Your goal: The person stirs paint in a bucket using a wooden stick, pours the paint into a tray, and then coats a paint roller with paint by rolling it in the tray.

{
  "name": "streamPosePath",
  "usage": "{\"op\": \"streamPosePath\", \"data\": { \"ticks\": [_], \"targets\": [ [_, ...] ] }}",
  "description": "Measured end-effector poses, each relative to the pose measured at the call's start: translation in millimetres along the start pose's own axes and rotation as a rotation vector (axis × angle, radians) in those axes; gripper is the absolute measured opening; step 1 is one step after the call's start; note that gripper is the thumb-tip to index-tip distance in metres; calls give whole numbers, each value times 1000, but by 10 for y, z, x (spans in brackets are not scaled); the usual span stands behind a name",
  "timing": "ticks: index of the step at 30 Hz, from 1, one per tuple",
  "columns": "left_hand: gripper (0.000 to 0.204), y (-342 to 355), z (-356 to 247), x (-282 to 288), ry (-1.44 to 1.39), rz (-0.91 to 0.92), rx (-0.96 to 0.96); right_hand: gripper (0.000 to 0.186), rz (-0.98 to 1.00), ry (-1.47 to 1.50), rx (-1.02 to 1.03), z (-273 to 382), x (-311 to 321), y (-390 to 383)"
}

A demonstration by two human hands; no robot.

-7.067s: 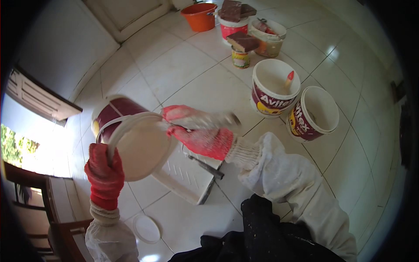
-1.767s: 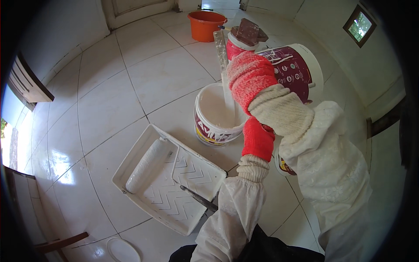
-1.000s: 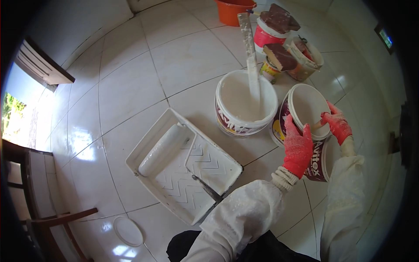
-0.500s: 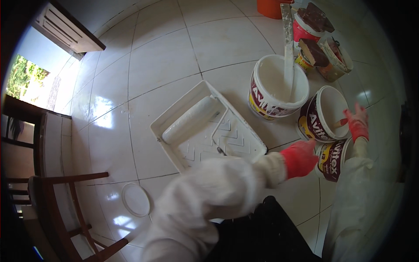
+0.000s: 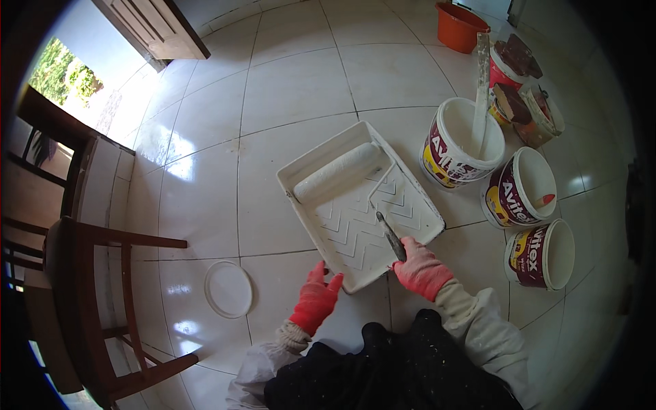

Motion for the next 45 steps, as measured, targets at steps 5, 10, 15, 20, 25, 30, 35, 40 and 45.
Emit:
{"op": "streamPosePath", "data": {
  "ticks": [5,10,15,20,25,30,35,40,45],
  "targets": [
    [53,25,-212,-231,-321,106,223,28,503,819,-216,121,-21,160],
    [46,3,-155,-293,-398,49,291,15,431,1021,-286,245,-122,111],
    [43,42,-101,-266,-382,40,256,14,340,652,-355,239,-110,-39],
    [40,44,-147,-261,-400,19,216,38,128,555,-262,146,-27,-55],
    [39,37,-164,-266,-388,48,249,59,-62,376,-250,-78,134,-38],
    [39,40,-173,-256,-369,54,245,60,-185,223,-257,-105,347,-27],
    [37,38,-173,-249,-356,56,261,59,-220,185,-258,-36,403,92],
    [35,51,-184,-260,-352,52,223,57,-268,277,-183,-135,170,315],
    [35,70,-164,-273,-327,39,182,58,-213,339,-102,-14,-54,292]
  ]
}}
Point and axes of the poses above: each hand's wrist, its own y-axis towards the middle knuckle, its own x-axis out of the back of the hand, z = x × y, the point moved 6 cm from there along y, towards the middle knuckle, and after that the axes turned 5 degrees about -y, right-handed, at the moved point
